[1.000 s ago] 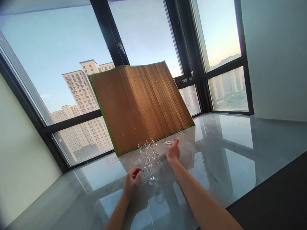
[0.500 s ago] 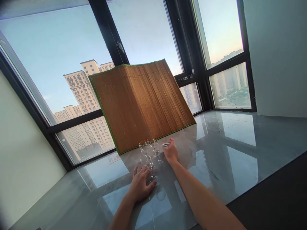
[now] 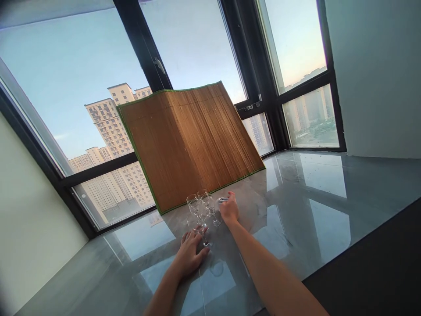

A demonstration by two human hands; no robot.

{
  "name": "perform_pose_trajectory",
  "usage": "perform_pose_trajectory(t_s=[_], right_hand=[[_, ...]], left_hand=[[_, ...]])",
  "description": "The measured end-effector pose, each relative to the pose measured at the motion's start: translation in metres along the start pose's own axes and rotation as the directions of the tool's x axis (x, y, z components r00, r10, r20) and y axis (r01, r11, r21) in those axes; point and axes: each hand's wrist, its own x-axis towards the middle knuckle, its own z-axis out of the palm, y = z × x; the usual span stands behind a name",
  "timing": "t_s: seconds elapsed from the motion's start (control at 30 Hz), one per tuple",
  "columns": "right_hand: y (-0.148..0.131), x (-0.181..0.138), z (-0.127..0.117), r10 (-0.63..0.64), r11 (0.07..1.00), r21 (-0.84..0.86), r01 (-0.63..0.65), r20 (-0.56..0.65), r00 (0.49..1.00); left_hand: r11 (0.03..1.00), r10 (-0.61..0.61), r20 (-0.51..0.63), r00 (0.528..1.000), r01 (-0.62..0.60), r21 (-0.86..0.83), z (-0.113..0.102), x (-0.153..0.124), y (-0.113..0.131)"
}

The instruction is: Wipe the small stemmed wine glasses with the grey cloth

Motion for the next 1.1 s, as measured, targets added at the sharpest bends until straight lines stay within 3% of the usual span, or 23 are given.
perform_pose_trajectory(t_s=[0.13, 0.43, 1.1], right_hand=[[-0.001, -0.001, 0.002, 0.015, 1.000, 0.016, -0.015, -0.006, 1.000], [-0.006, -0.003, -0.001, 0.034, 0.998, 0.052, -0.035, 0.021, 0.999], [-0.003, -0.002, 0.005, 0.034, 0.998, 0.058, -0.035, 0.022, 0.999]], left_hand=[[1.000, -0.018, -0.007, 1.000, 0.018, -0.005, 0.002, 0.002, -0.004], [0.997, -0.067, 0.102, 0.993, 0.063, 0.046, 0.000, 0.009, -0.005], [1.000, -0.005, 0.144, 0.990, 0.001, 0.029, 0.004, 0.058, -0.026]])
